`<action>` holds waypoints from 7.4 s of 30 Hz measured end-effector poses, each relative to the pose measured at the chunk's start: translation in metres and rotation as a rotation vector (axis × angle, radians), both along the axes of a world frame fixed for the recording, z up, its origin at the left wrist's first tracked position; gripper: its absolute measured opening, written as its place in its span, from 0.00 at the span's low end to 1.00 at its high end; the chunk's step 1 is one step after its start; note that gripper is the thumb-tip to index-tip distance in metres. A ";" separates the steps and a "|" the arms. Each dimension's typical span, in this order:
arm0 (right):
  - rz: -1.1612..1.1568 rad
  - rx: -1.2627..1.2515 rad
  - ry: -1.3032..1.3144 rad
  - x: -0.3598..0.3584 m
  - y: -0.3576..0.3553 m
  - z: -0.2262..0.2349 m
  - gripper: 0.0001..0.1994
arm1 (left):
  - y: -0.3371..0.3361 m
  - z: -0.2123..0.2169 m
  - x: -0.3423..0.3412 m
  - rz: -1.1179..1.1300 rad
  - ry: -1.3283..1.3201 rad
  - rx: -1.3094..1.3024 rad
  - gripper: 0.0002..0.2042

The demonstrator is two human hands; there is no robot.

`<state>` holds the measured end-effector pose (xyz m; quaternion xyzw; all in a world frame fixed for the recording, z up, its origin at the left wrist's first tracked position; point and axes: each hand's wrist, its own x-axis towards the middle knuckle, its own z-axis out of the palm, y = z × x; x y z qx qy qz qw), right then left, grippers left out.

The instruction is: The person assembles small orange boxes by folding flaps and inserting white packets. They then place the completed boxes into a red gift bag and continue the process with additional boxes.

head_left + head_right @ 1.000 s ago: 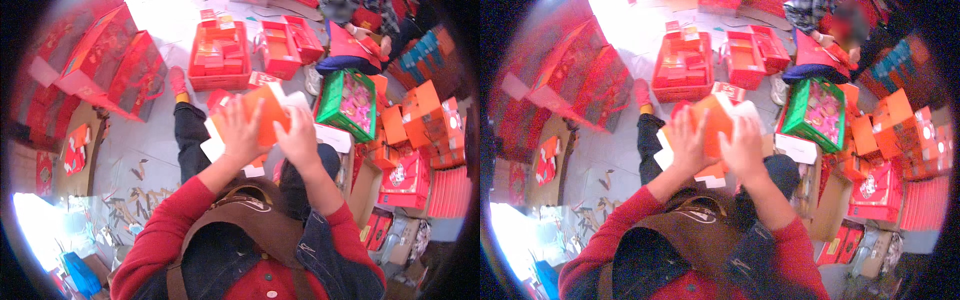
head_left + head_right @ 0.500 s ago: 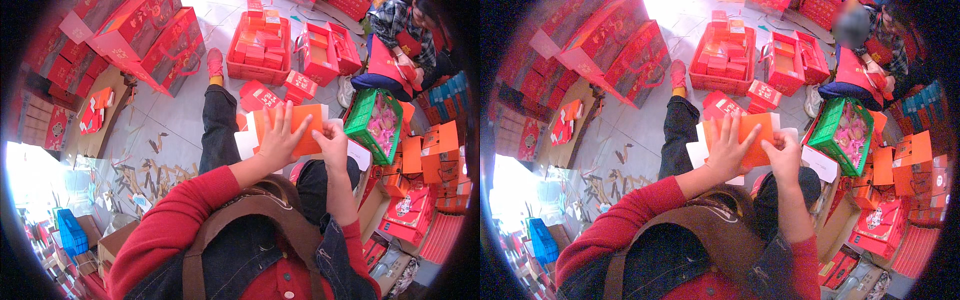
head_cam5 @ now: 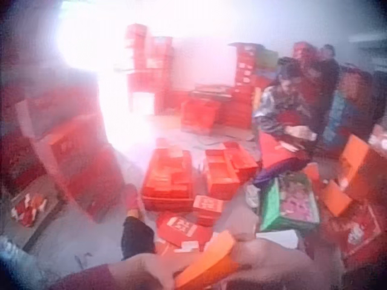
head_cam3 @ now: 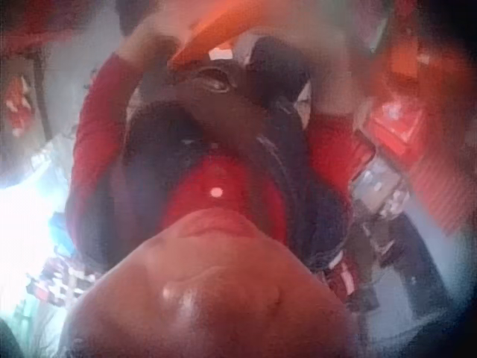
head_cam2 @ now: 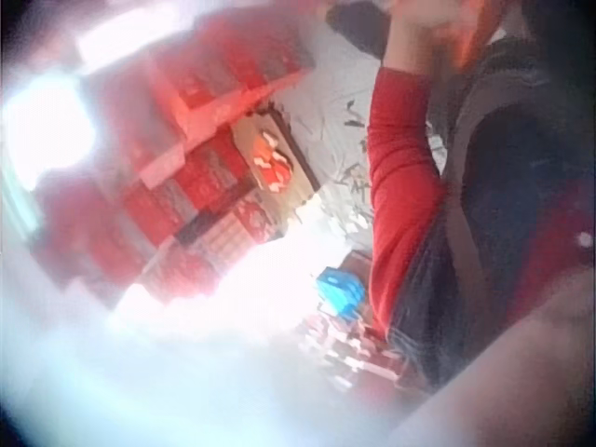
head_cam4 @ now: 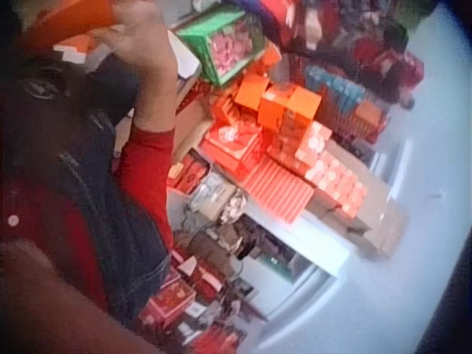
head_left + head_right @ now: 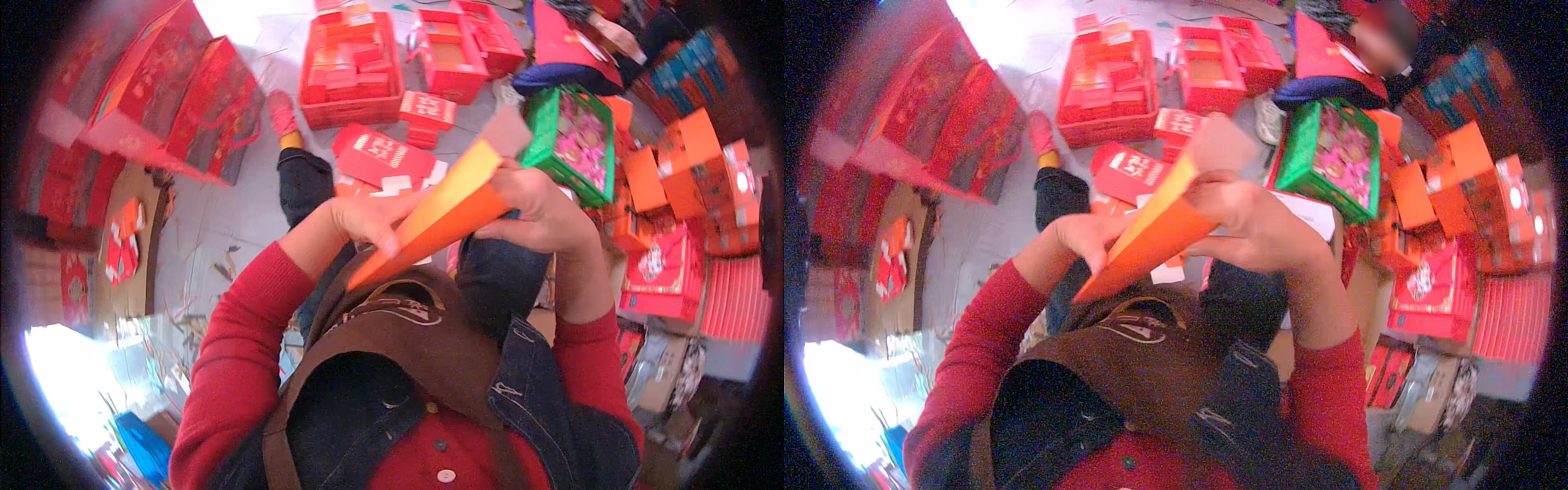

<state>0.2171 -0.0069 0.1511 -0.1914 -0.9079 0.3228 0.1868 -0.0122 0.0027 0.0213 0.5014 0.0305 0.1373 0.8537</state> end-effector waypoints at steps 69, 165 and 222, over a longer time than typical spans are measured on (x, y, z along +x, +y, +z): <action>-0.857 -0.108 0.812 0.024 -0.066 -0.082 0.16 | -0.030 0.047 0.057 0.698 -0.069 -0.001 0.16; -0.768 -0.595 0.483 0.022 -0.063 -0.073 0.15 | -0.046 0.036 0.046 0.796 0.138 0.322 0.15; -0.818 -0.371 0.420 0.014 -0.063 -0.088 0.12 | -0.057 0.005 0.045 0.879 0.618 0.655 0.24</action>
